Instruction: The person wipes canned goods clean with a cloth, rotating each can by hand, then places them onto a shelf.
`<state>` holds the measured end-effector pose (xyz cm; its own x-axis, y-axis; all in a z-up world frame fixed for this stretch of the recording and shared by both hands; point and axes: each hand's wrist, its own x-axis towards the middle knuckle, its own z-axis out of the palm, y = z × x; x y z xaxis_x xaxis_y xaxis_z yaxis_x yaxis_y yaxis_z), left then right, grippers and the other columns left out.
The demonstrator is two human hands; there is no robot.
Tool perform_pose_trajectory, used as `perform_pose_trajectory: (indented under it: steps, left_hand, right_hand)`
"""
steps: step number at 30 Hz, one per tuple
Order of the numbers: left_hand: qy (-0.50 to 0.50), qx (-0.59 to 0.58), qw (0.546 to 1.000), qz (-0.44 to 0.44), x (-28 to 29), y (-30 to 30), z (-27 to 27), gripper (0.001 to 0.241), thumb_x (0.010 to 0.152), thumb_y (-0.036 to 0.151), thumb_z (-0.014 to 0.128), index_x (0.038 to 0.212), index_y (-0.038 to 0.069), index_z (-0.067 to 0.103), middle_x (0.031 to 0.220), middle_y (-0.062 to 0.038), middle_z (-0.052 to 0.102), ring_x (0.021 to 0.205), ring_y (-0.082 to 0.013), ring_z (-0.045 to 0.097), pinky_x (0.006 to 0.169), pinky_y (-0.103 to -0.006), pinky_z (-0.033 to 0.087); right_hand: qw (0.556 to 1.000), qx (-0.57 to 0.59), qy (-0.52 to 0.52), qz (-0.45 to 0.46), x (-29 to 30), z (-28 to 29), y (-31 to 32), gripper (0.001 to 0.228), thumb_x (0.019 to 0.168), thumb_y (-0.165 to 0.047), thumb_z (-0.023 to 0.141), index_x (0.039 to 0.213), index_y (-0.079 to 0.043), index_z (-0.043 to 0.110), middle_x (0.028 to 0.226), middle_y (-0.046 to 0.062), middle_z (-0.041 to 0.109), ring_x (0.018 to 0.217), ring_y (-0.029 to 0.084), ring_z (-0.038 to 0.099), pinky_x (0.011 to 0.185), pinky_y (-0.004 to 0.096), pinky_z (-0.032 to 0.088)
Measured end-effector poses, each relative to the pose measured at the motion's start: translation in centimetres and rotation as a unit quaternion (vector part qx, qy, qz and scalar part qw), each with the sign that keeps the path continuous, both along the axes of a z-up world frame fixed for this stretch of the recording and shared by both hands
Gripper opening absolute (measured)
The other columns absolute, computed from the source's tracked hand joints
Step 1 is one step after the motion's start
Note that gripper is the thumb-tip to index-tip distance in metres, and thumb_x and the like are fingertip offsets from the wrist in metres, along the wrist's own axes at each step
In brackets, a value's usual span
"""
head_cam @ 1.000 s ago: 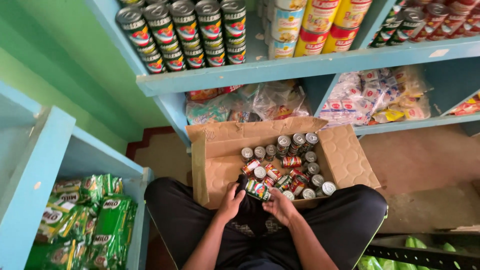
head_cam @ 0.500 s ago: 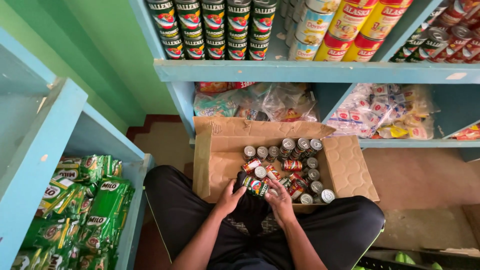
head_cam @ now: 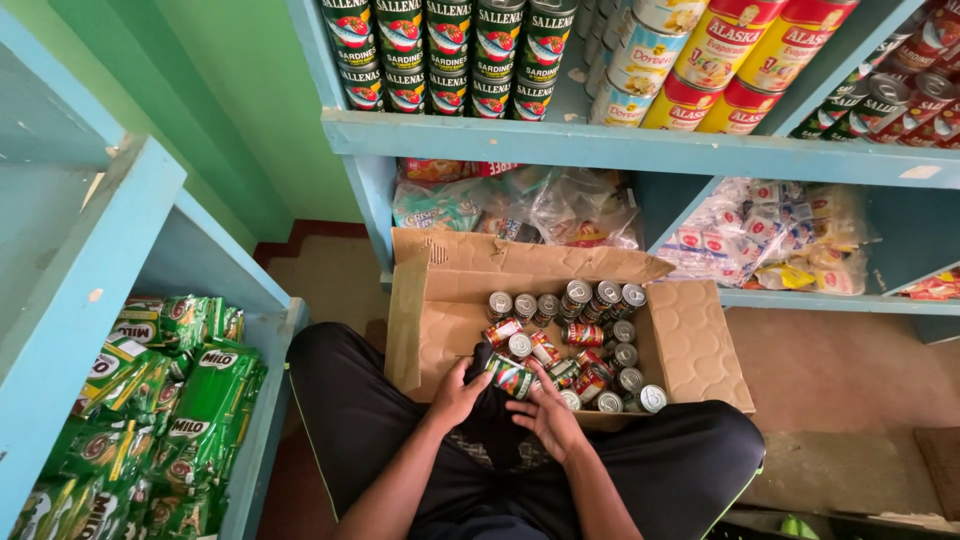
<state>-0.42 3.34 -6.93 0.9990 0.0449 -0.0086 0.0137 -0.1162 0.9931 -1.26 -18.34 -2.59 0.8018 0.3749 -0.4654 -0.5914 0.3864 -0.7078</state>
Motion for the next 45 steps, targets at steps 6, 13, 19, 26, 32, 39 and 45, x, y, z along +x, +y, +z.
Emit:
perform_pose_trajectory:
  steps: [6, 13, 19, 26, 32, 39, 45]
  left_hand:
    - [0.032, -0.010, 0.999, -0.003, 0.0, 0.0, 0.6, 0.035, 0.093, 0.026, 0.071, 0.116, 0.001, 0.065, 0.101, -0.008, 0.074, 0.092, -0.0140, 0.067, 0.085, -0.0321, 0.055]
    - [0.003, -0.012, 1.000, -0.017, -0.1, 0.0, 0.5, 0.034, 0.092, 0.026, 0.073, 0.114, 0.001, 0.067, 0.100, -0.006, 0.073, 0.092, -0.0127, 0.066, 0.085, -0.0315, 0.054]
    - [0.023, -0.021, 1.000, 0.001, 0.1, 0.0, 0.0, 0.034, 0.092, 0.027, 0.073, 0.115, 0.002, 0.067, 0.100, -0.005, 0.074, 0.091, -0.0122, 0.067, 0.084, -0.0310, 0.054]
    - [0.037, -0.030, 0.999, 0.002, 0.0, 0.0, 0.0, 0.037, 0.090, 0.026, 0.076, 0.115, 0.001, 0.067, 0.098, -0.007, 0.073, 0.089, -0.0141, 0.065, 0.083, -0.0329, 0.054]
    - [0.041, -0.012, 0.999, -0.033, -0.1, 0.1, 1.3, 0.040, 0.088, 0.027, 0.076, 0.117, 0.001, 0.066, 0.102, -0.004, 0.074, 0.093, -0.0121, 0.068, 0.086, -0.0309, 0.055]
    - [0.063, -0.136, 0.987, -0.049, 0.0, 0.5, -0.4, 0.037, 0.088, 0.022, 0.075, 0.117, 0.000, 0.067, 0.102, -0.004, 0.073, 0.091, -0.0114, 0.066, 0.084, -0.0298, 0.056]
    - [0.058, -0.154, 0.984, -0.068, 0.0, 0.4, 0.0, 0.039, 0.085, 0.019, 0.075, 0.118, 0.000, 0.067, 0.105, -0.005, 0.073, 0.094, -0.0127, 0.067, 0.088, -0.0310, 0.055]
  right_hand:
    - [0.997, 0.066, -0.008, -0.041, 0.3, -3.3, -0.9, 0.047, 0.103, -0.015, 0.054, 0.148, -0.005, 0.047, 0.137, 0.009, 0.062, 0.117, 0.028, 0.065, 0.095, 0.046, 0.059]
    - [0.998, -0.008, -0.035, -0.058, 0.2, -1.9, 0.0, 0.061, 0.087, 0.012, 0.058, 0.141, -0.014, 0.050, 0.139, 0.003, 0.059, 0.119, 0.023, 0.062, 0.103, 0.044, 0.053]
    - [0.989, 0.090, 0.032, -0.111, 1.0, -3.9, -0.8, 0.045, 0.098, -0.009, 0.056, 0.141, 0.004, 0.055, 0.131, 0.020, 0.064, 0.113, 0.032, 0.065, 0.098, 0.045, 0.053]
    - [0.991, 0.030, -0.123, -0.053, 0.2, -3.1, -0.5, 0.064, 0.078, 0.017, 0.070, 0.135, -0.008, 0.052, 0.131, 0.009, 0.062, 0.120, 0.023, 0.063, 0.104, 0.038, 0.051]
    - [0.999, 0.014, -0.009, 0.027, -0.1, -1.5, -0.8, 0.071, 0.077, 0.017, 0.069, 0.143, -0.005, 0.057, 0.134, 0.007, 0.065, 0.116, 0.020, 0.064, 0.100, 0.034, 0.054]
    - [0.997, 0.073, 0.019, 0.026, 0.1, -1.0, -0.6, 0.060, 0.090, -0.004, 0.065, 0.149, -0.007, 0.055, 0.131, 0.013, 0.065, 0.108, 0.024, 0.066, 0.094, 0.040, 0.057]
    - [0.997, 0.063, 0.019, 0.045, -0.1, -1.5, -0.3, 0.062, 0.093, -0.012, 0.066, 0.153, -0.014, 0.048, 0.132, 0.009, 0.064, 0.113, 0.021, 0.065, 0.096, 0.040, 0.057]
